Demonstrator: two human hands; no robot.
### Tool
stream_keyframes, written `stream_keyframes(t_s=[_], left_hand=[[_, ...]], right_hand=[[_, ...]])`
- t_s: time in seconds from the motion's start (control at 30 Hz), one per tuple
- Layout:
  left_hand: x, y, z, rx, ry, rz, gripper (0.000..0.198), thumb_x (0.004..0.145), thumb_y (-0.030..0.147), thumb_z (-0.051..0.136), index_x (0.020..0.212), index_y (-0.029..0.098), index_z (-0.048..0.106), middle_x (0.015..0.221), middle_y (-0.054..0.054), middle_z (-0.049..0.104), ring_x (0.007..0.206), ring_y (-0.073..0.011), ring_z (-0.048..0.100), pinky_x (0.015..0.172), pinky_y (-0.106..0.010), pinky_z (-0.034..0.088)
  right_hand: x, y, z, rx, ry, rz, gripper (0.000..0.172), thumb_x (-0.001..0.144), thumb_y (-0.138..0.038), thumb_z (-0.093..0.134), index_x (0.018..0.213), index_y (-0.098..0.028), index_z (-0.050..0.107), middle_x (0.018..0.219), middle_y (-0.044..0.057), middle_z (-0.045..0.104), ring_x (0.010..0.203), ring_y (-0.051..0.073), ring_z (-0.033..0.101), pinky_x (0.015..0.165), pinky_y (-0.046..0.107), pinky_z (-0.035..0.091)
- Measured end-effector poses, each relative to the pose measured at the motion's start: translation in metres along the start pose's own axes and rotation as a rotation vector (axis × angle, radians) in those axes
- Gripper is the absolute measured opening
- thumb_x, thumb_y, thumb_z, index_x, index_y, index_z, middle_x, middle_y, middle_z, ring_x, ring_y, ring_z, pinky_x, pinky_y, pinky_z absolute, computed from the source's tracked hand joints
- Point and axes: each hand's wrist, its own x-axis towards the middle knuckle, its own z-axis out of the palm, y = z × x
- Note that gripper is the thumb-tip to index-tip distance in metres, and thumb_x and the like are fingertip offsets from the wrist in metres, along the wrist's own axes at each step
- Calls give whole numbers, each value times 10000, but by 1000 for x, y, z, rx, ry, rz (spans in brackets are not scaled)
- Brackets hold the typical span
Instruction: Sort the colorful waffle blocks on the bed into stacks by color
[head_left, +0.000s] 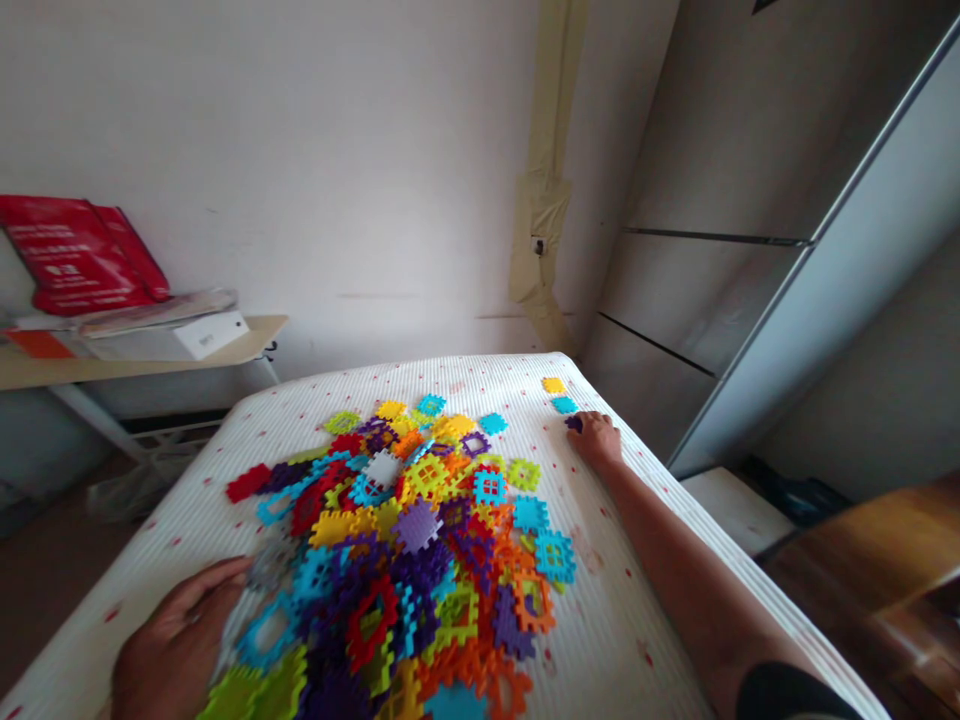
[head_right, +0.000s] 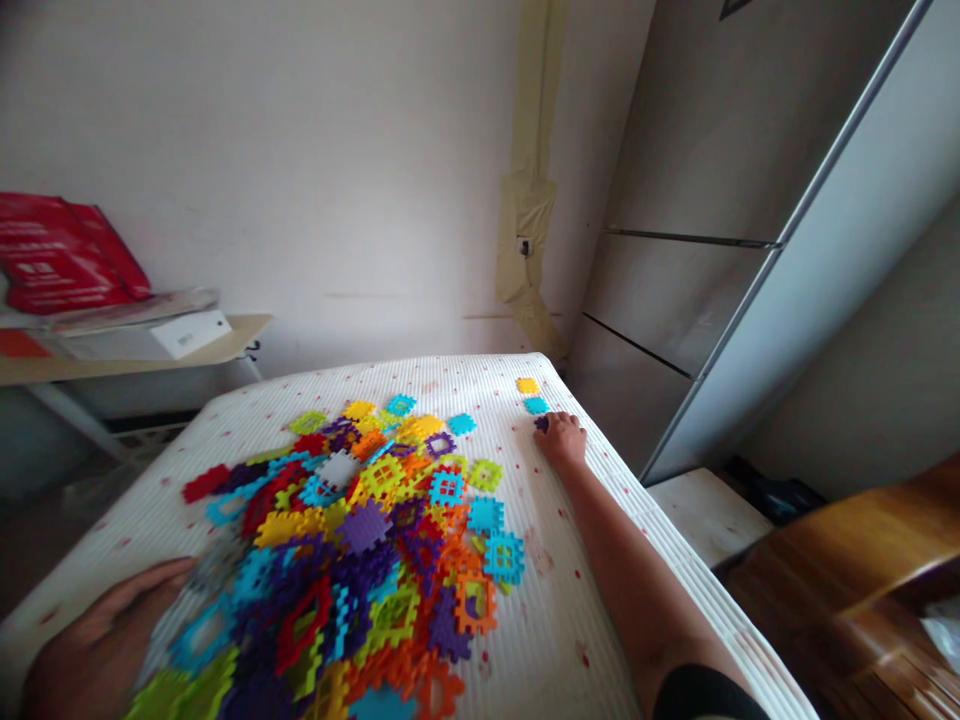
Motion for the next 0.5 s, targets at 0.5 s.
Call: stream_keyframes(t_s=[0.5], left_hand=[[13,-26,9,-80,40,163,413,603,485,544,871,203,682,853,-33,705,813,-236,636,802,-334,481]], right_hand=[[-4,-2,2,-40,-7,-43,405,834,-344,440,1176,-177,579,1180,129,576,1101,285,450,841,406,368]])
